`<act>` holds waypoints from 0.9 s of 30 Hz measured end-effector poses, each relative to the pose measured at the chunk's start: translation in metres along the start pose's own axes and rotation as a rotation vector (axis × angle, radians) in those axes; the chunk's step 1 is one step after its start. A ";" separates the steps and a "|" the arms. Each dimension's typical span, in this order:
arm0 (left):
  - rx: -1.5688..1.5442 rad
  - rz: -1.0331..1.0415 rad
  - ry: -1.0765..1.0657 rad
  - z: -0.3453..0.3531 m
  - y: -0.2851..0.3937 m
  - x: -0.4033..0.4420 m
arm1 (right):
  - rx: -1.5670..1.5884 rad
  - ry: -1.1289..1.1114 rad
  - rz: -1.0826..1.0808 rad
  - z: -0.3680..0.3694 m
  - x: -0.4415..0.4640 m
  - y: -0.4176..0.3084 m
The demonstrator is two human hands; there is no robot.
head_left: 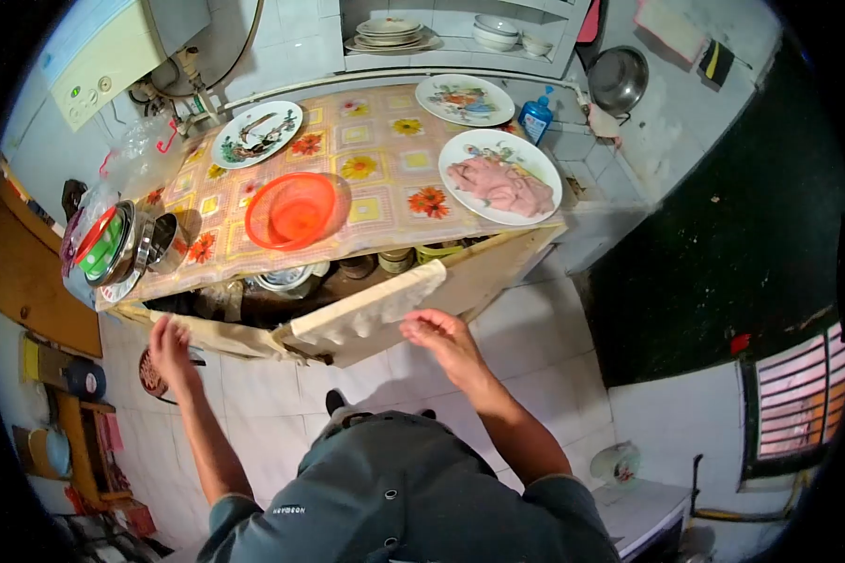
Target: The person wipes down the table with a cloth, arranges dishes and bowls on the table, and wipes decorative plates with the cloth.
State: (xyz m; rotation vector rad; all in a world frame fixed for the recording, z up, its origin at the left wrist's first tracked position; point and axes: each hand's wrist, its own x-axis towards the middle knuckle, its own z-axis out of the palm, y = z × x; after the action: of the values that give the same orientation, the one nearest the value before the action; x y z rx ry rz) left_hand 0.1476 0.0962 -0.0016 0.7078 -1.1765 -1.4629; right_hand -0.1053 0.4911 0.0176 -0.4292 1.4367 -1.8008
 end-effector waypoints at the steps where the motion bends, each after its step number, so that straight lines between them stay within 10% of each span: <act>1: 0.077 -0.048 -0.076 0.054 0.014 -0.026 | -0.044 0.060 -0.045 -0.013 -0.005 -0.010; 11: 0.346 -0.291 -0.893 0.361 -0.052 -0.114 | -0.957 0.447 -0.620 -0.141 0.019 -0.115; 19: 0.499 -0.229 -0.806 0.465 -0.155 -0.118 | -1.550 0.266 -0.533 -0.215 0.126 -0.152; 27: 0.430 -0.350 -0.660 0.488 -0.128 -0.141 | -1.488 -0.059 -0.559 -0.266 0.161 -0.173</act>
State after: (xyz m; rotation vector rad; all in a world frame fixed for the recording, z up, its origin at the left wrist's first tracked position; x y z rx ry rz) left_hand -0.3029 0.3624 0.0193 0.7678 -1.9923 -1.8303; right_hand -0.4511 0.5596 0.0652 -1.6949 2.5691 -0.6652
